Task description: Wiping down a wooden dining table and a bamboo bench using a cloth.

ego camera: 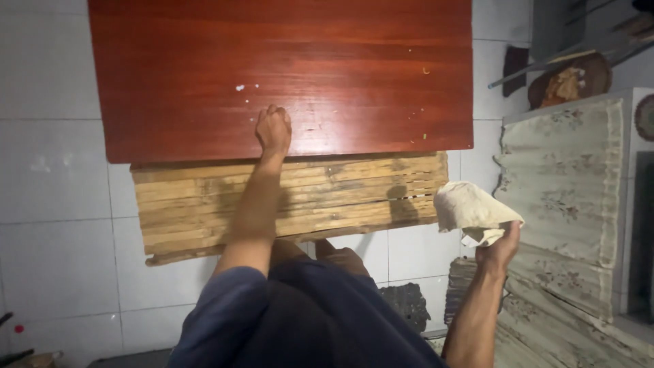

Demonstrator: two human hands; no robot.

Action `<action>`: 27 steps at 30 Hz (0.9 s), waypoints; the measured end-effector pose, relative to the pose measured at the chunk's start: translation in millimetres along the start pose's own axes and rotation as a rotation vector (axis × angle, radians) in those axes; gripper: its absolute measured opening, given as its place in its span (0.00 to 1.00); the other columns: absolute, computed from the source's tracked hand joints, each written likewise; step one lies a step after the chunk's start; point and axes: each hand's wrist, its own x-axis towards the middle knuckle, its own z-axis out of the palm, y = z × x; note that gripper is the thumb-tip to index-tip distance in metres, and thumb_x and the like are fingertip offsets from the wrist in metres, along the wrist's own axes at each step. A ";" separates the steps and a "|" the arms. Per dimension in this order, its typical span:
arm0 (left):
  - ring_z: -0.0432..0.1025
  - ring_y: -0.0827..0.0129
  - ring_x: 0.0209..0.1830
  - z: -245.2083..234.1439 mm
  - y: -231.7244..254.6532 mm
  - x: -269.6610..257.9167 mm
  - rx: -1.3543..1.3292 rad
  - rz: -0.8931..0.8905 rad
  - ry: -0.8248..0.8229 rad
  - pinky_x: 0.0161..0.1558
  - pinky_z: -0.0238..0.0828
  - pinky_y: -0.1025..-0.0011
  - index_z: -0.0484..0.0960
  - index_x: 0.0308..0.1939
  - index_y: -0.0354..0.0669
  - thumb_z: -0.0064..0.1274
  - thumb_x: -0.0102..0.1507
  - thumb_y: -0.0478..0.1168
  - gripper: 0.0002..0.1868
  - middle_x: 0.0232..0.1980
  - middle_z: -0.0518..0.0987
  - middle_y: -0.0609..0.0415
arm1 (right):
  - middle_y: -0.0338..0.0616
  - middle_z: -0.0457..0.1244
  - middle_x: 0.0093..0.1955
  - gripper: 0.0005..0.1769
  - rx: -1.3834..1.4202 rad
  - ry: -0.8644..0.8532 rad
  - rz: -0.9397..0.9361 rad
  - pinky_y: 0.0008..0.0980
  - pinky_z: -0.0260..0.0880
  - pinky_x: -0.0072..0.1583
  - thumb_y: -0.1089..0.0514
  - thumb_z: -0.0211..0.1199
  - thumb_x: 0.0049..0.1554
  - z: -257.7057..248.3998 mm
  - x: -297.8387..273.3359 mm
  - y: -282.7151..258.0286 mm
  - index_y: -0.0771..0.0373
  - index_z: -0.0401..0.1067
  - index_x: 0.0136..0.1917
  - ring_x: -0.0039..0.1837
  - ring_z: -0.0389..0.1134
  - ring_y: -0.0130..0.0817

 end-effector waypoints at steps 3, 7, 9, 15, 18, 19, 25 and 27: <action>0.73 0.48 0.45 19.8 -16.7 6.7 0.025 0.123 0.012 0.47 0.73 0.54 0.83 0.32 0.38 0.55 0.60 0.32 0.03 0.42 0.80 0.44 | 0.50 0.64 0.71 0.32 -0.008 0.037 0.017 0.46 0.69 0.72 0.41 0.43 0.69 1.4 0.1 0.9 0.67 0.64 0.73 0.71 0.67 0.46; 0.76 0.49 0.43 37.1 -42.0 21.1 -0.093 0.099 -0.172 0.46 0.74 0.57 0.84 0.36 0.35 0.56 0.61 0.34 0.05 0.41 0.81 0.40 | 0.49 0.63 0.72 0.31 0.023 -0.023 0.031 0.46 0.68 0.72 0.42 0.42 0.70 10.8 -0.5 -0.4 0.67 0.63 0.74 0.72 0.67 0.46; 0.77 0.52 0.43 31.4 -49.9 28.2 -0.219 -0.002 -0.322 0.45 0.74 0.59 0.84 0.37 0.36 0.55 0.61 0.35 0.05 0.40 0.83 0.40 | 0.50 0.63 0.73 0.31 0.029 -0.064 0.020 0.47 0.67 0.73 0.42 0.43 0.71 14.3 2.5 1.2 0.68 0.63 0.74 0.72 0.66 0.47; 0.79 0.64 0.42 17.5 -63.2 22.1 -0.488 -0.098 -0.454 0.47 0.74 0.67 0.85 0.38 0.39 0.53 0.65 0.36 0.06 0.40 0.85 0.48 | 0.50 0.63 0.72 0.31 0.014 -0.067 0.015 0.47 0.67 0.73 0.42 0.42 0.71 11.8 6.7 2.3 0.67 0.62 0.74 0.72 0.66 0.46; 0.80 0.62 0.44 26.6 -68.8 15.7 -0.529 -0.024 -0.390 0.49 0.75 0.66 0.84 0.38 0.39 0.48 0.65 0.32 0.08 0.41 0.85 0.48 | 0.50 0.63 0.72 0.32 0.008 -0.053 0.030 0.46 0.68 0.72 0.41 0.41 0.70 12.9 6.1 -0.2 0.66 0.63 0.74 0.71 0.67 0.46; 0.80 0.59 0.45 26.9 -68.3 14.8 -0.486 0.001 -0.430 0.50 0.75 0.64 0.85 0.38 0.40 0.47 0.65 0.31 0.09 0.42 0.85 0.47 | 0.50 0.63 0.72 0.31 0.007 -0.055 0.022 0.46 0.68 0.72 0.41 0.42 0.70 13.7 6.9 -1.1 0.67 0.63 0.74 0.71 0.67 0.46; 0.77 0.49 0.49 -12.1 -47.9 -3.0 -0.238 0.088 -0.592 0.52 0.73 0.58 0.84 0.41 0.43 0.46 0.60 0.26 0.13 0.48 0.83 0.43 | 0.50 0.64 0.72 0.31 0.040 -0.051 0.046 0.45 0.68 0.73 0.41 0.44 0.70 11.7 -1.1 -5.7 0.67 0.64 0.74 0.72 0.67 0.46; 0.76 0.49 0.50 -16.0 -47.8 -10.7 -0.204 0.107 -0.617 0.52 0.72 0.58 0.84 0.40 0.44 0.46 0.58 0.25 0.15 0.49 0.82 0.43 | 0.50 0.64 0.72 0.32 0.038 -0.037 0.062 0.45 0.68 0.73 0.41 0.43 0.69 7.1 -4.0 -4.5 0.67 0.64 0.74 0.72 0.67 0.45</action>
